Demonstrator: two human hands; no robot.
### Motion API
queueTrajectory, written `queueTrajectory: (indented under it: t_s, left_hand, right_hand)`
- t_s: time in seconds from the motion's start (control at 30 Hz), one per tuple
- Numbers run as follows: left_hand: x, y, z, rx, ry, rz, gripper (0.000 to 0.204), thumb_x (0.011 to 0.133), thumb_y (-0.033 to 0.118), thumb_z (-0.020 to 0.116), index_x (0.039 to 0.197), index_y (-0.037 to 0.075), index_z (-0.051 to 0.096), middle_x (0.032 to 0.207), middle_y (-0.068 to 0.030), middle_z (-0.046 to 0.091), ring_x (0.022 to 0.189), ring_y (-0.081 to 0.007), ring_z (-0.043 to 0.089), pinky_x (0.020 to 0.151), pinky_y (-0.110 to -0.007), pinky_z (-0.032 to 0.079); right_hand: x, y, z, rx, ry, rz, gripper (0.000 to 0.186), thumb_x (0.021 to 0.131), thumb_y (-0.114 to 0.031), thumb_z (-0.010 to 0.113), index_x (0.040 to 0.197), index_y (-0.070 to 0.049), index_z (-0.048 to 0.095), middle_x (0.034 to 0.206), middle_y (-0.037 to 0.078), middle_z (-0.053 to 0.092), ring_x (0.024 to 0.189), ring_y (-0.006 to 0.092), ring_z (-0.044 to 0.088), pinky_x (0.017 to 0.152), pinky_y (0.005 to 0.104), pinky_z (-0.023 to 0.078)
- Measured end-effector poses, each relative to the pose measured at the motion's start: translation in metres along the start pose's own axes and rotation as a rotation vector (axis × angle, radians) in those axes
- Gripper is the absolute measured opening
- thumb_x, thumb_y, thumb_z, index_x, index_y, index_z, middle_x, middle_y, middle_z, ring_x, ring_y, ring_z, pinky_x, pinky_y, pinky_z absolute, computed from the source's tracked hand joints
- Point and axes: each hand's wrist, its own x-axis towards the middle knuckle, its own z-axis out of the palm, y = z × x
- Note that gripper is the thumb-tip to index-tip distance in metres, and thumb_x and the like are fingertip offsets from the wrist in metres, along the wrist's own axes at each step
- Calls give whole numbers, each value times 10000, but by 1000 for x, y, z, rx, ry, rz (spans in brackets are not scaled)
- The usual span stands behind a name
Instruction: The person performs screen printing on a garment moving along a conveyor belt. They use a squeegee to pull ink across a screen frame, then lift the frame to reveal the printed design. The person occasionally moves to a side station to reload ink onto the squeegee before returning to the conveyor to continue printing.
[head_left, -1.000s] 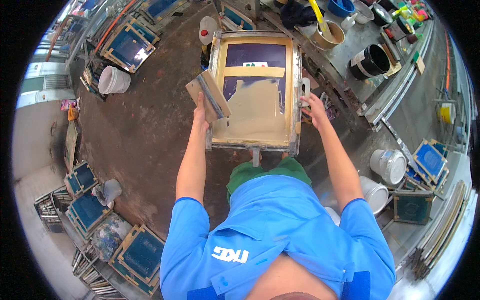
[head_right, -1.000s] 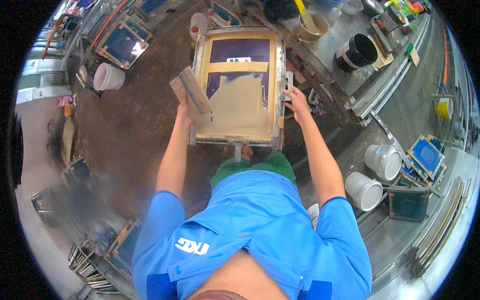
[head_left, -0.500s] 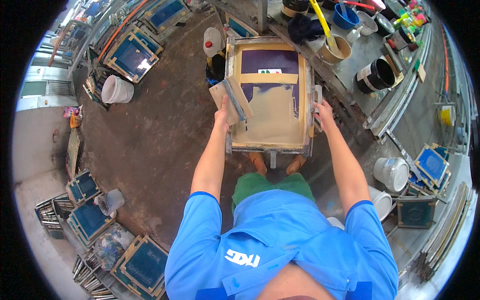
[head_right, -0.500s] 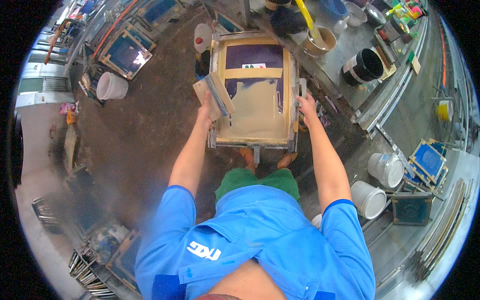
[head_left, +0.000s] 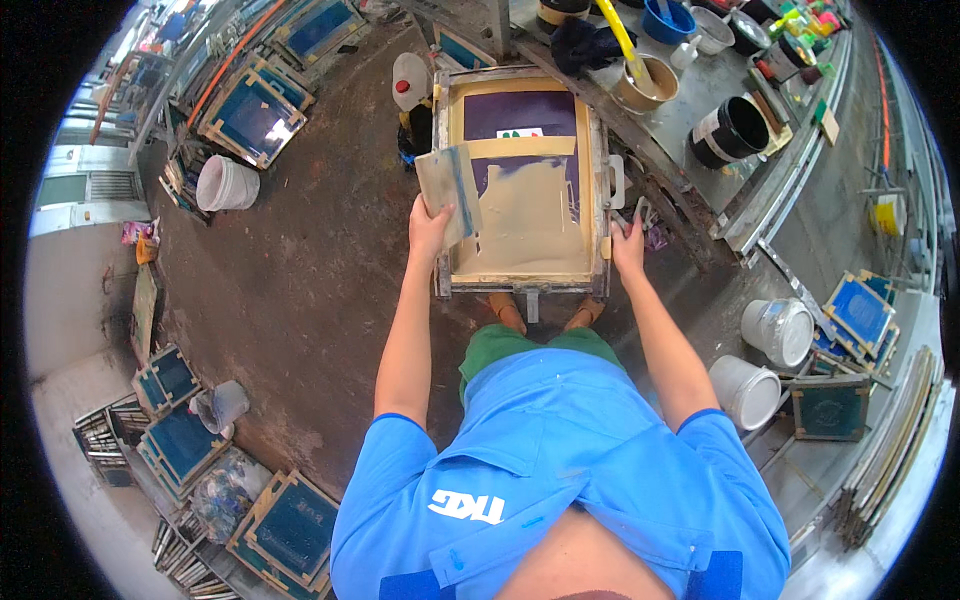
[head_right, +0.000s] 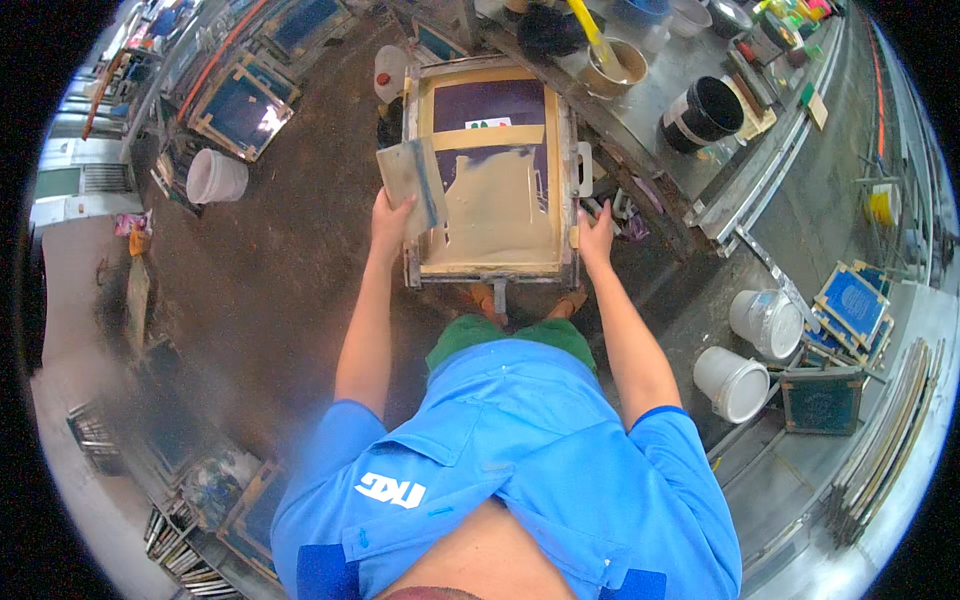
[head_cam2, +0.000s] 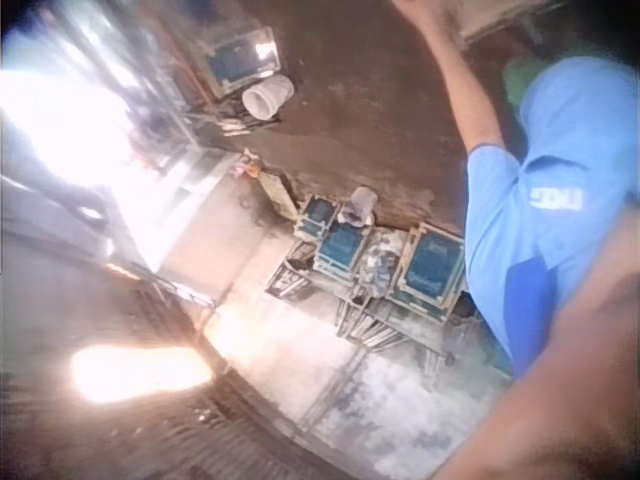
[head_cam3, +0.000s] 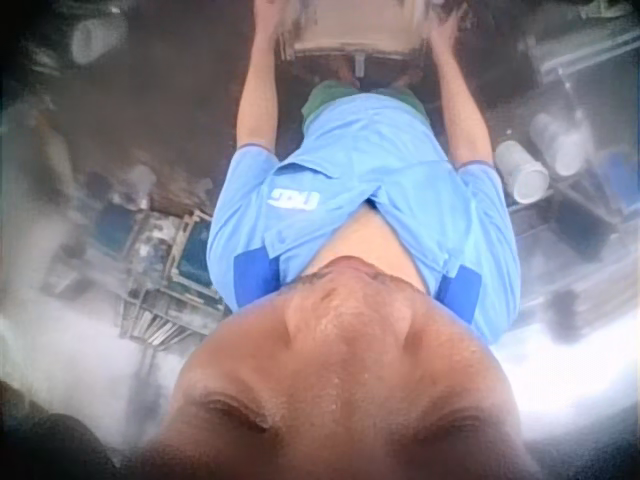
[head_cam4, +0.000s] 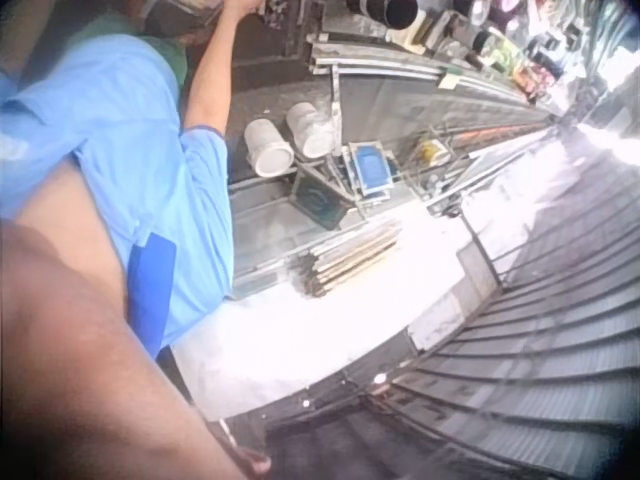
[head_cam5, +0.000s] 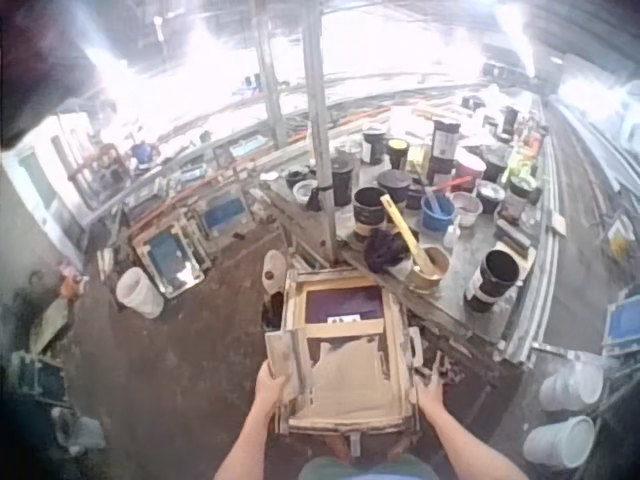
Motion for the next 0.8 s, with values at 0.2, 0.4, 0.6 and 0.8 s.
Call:
queueTrajectory:
  t_s: [0.2,0.4,0.6,0.8]
  left_hand:
    - [-15,24,-19,509,105,253,423,811,133,703,1212,32,612,1044,-202,706,977,-322,696,838,-391,524]
    - [39,67,5,669,21,376,402,823,219,684,1168,25,615,1038,-245,686,989,-407,659,834,-456,525]
    - [88,46,10,1050,-47,285,409,819,292,674,1103,9,599,992,-291,669,972,-460,640,847,-513,511]
    - [73,25,-1,1081,-4,285,370,830,271,678,1079,13,589,963,-286,671,953,-464,640,831,-521,510]
  right_hand:
    - [-66,22,10,-109,-77,30,677,983,-354,540,1512,-19,282,1329,293,513,1222,435,501,1024,478,395]
    - [-77,23,39,77,-192,26,551,1028,-303,406,1521,-81,299,1421,261,469,1308,415,449,1080,459,355]
    - [-79,11,48,116,-241,81,524,1034,-261,393,1539,-165,292,1441,211,479,1307,395,469,1073,442,370]
    - [-81,6,54,165,-204,9,517,1032,-275,420,1535,-228,310,1392,218,526,1266,412,506,1057,438,395]
